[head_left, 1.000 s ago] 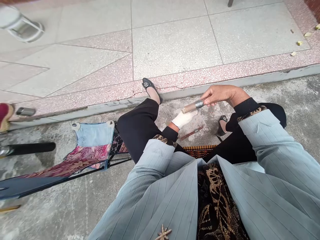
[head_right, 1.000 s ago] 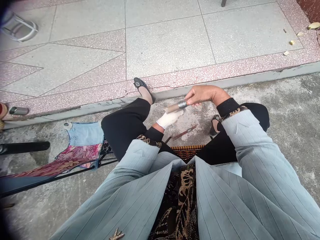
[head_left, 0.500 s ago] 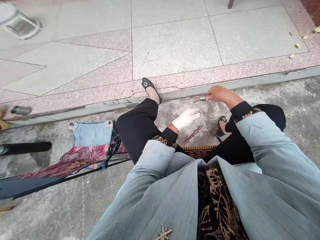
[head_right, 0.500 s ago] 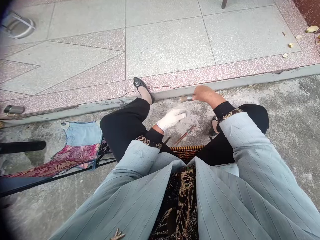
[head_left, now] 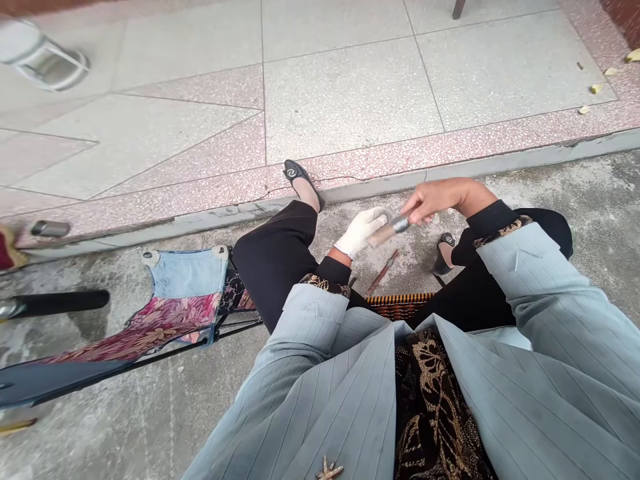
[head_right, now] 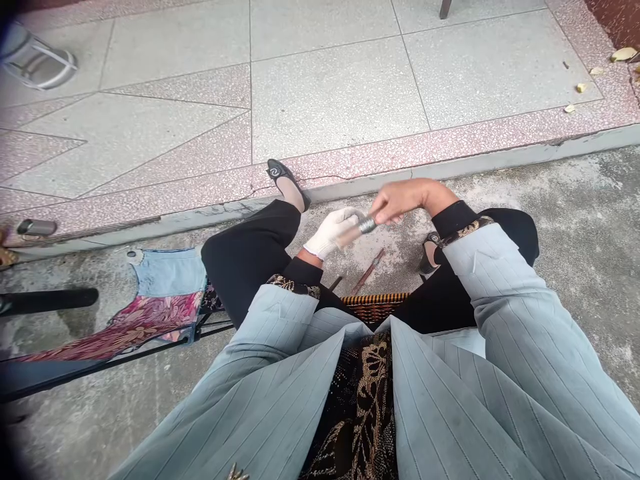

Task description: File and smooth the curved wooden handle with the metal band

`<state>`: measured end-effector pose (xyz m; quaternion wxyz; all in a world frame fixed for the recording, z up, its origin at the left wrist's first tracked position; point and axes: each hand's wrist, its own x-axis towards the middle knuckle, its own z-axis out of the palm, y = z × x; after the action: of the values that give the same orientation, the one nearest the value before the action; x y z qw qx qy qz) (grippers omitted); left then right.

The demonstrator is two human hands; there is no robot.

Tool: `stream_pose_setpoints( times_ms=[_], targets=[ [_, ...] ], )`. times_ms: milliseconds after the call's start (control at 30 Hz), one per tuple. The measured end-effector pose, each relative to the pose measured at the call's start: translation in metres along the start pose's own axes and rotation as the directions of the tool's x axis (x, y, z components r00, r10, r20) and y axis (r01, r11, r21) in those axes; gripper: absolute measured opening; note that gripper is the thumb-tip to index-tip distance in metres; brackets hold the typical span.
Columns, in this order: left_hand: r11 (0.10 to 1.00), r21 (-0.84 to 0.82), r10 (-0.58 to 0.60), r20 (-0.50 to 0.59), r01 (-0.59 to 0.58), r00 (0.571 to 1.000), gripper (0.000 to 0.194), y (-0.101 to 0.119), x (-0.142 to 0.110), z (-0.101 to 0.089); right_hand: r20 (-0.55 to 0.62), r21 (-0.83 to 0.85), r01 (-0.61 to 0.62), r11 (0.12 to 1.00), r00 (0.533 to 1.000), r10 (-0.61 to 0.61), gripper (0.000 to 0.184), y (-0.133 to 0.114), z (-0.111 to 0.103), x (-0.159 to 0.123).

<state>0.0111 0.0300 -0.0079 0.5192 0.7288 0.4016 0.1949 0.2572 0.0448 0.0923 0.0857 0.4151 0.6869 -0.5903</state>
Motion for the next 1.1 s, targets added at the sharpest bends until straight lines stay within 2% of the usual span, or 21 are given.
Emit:
stream_pose_setpoints(
  times_ms=[67,133,200,267,367,467,600,667,733,800,867,933,967,1033,1100],
  targets=[
    [0.985,-0.163,-0.057,0.04,0.063,0.998,0.031,0.0,0.0,0.006,-0.216,0.094,0.085,0.992,0.974,-0.063,0.048,-0.002,-0.006,-0.011],
    [0.955,-0.285,-0.049,0.117,0.081,0.992,0.03,0.002,-0.003,0.013,-0.395,0.133,0.091,0.987,0.918,-0.031,0.046,-0.003,-0.01,-0.018],
    [0.946,-0.321,0.012,0.171,0.044,0.985,0.029,0.004,-0.005,0.018,-0.482,0.142,0.051,0.988,0.876,0.024,0.043,-0.002,-0.013,-0.019],
    [0.957,-0.29,0.054,0.177,-0.001,0.983,0.026,0.004,-0.007,0.022,-0.505,0.136,0.012,0.991,0.861,0.058,0.04,0.002,-0.014,-0.015],
    [0.985,-0.169,0.075,0.184,-0.044,0.98,0.022,0.004,-0.007,0.023,-0.508,0.114,-0.044,0.993,0.856,0.096,0.038,0.006,-0.012,-0.006],
    [0.997,-0.027,0.076,0.208,-0.072,0.975,0.019,0.005,-0.007,0.021,-0.5,0.052,-0.156,0.986,0.851,0.161,0.035,0.004,-0.009,0.004],
    [0.973,0.196,0.074,0.218,-0.118,0.973,0.02,0.009,-0.008,0.014,-0.445,-0.203,-0.38,0.903,0.857,0.26,0.033,-0.007,0.0,0.017],
    [0.954,0.266,0.084,0.211,-0.14,0.974,0.021,0.011,-0.009,0.01,-0.373,-0.336,-0.43,0.838,0.878,0.301,0.031,-0.01,0.007,0.023],
    [0.939,0.303,0.097,0.219,-0.162,0.971,0.022,0.012,-0.008,0.005,-0.233,-0.403,-0.406,0.82,0.912,0.337,0.029,-0.01,0.013,0.027],
    [0.93,0.32,0.107,0.231,-0.18,0.967,0.023,0.012,-0.008,0.002,-0.054,-0.398,-0.333,0.855,0.939,0.34,0.028,-0.007,0.018,0.03],
    [0.936,0.305,0.107,0.232,-0.177,0.967,0.025,0.012,-0.007,0.0,0.107,-0.328,-0.246,0.912,0.95,0.295,0.03,-0.004,0.019,0.03],
    [0.958,0.24,0.103,0.219,-0.156,0.97,0.028,0.01,-0.006,-0.001,0.192,-0.226,-0.164,0.96,0.959,0.209,0.038,-0.002,0.015,0.024],
    [0.973,0.186,0.102,0.196,-0.139,0.975,0.029,0.008,-0.005,0.0,0.198,-0.175,-0.126,0.976,0.967,0.16,0.042,-0.002,0.012,0.02],
    [0.994,0.051,0.09,0.122,-0.097,0.988,0.031,0.004,-0.003,0.001,0.116,-0.09,-0.065,0.994,0.99,0.075,0.047,-0.002,0.003,0.008],
    [0.994,-0.097,0.048,0.063,-0.042,0.997,0.03,0.001,0.0,0.004,-0.046,-0.019,-0.022,1.0,0.999,0.021,0.047,-0.002,-0.004,-0.003]
  ],
)
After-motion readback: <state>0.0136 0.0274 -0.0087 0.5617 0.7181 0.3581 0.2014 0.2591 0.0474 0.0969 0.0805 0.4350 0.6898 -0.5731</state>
